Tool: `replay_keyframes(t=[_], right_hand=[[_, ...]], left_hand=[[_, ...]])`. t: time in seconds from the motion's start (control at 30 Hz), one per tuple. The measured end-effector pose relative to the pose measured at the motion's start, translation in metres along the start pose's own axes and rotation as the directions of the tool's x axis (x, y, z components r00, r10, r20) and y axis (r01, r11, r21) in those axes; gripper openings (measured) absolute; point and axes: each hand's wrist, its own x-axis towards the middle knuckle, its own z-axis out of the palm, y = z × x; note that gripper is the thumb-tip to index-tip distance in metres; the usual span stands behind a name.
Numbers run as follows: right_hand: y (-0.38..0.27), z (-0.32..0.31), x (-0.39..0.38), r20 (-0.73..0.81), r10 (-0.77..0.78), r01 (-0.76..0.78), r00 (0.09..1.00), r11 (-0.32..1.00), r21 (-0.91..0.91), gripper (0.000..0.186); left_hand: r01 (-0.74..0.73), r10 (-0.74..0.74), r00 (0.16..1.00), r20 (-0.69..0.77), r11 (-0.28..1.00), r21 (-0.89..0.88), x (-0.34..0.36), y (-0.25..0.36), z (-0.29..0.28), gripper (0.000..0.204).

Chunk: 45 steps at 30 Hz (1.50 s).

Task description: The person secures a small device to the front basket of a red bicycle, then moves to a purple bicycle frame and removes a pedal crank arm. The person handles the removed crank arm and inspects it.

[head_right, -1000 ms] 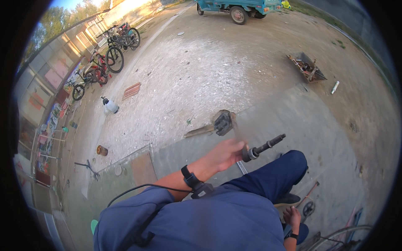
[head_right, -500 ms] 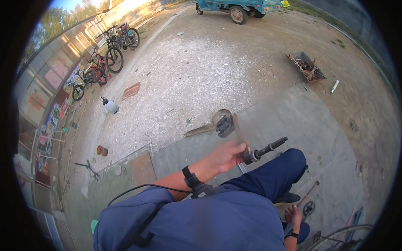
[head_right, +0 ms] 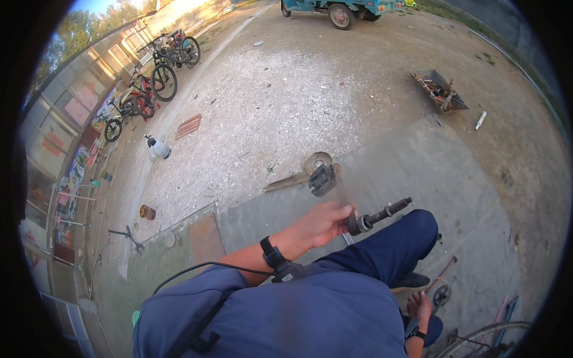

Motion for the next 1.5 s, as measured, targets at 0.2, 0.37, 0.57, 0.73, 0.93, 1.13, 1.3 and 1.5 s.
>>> replay_keyframes(t=[0.2,0.37,0.57,0.73,0.93,1.13,1.3,1.5], right_hand=[[0.005,-0.009,0.003,-0.055,-0.008,0.008,0.998,1.000,-0.001,0.034],[0.005,-0.012,0.006,-0.043,-0.002,0.001,0.999,1.000,-0.009,0.034],[0.008,0.000,0.000,-0.037,0.012,-0.013,0.999,1.000,-0.019,0.032],[0.005,0.017,-0.028,-0.094,-0.070,0.073,0.993,0.997,0.034,0.028],[0.003,0.034,-0.078,-0.178,-0.206,0.224,0.962,0.971,0.084,0.031],[0.011,0.035,-0.148,-0.297,-0.374,0.426,0.879,0.895,0.132,0.036],[0.024,0.018,-0.212,-0.460,-0.460,0.591,0.760,0.784,0.193,0.041],[0.044,0.005,-0.290,-0.632,-0.516,0.700,0.578,0.711,0.060,0.047]], left_hand=[[0.004,-0.004,1.000,-0.010,1.000,-0.013,-0.001,-0.003,0.001,0.018],[0.010,-0.010,1.000,-0.020,1.000,-0.009,0.000,-0.005,-0.004,0.018],[0.035,-0.027,0.995,-0.093,0.996,0.082,-0.001,-0.006,-0.007,0.021],[0.072,-0.071,0.997,-0.004,0.993,0.090,0.024,-0.001,0.016,0.020],[0.180,-0.233,0.935,0.267,0.961,0.208,0.067,-0.025,0.083,0.021],[0.324,-0.485,0.712,0.508,0.869,0.375,0.092,-0.097,0.183,0.024],[0.434,-0.687,0.466,0.557,0.726,0.533,0.085,-0.192,0.258,0.028],[0.519,-0.866,0.167,0.472,0.484,0.704,0.051,-0.308,0.302,0.029]])
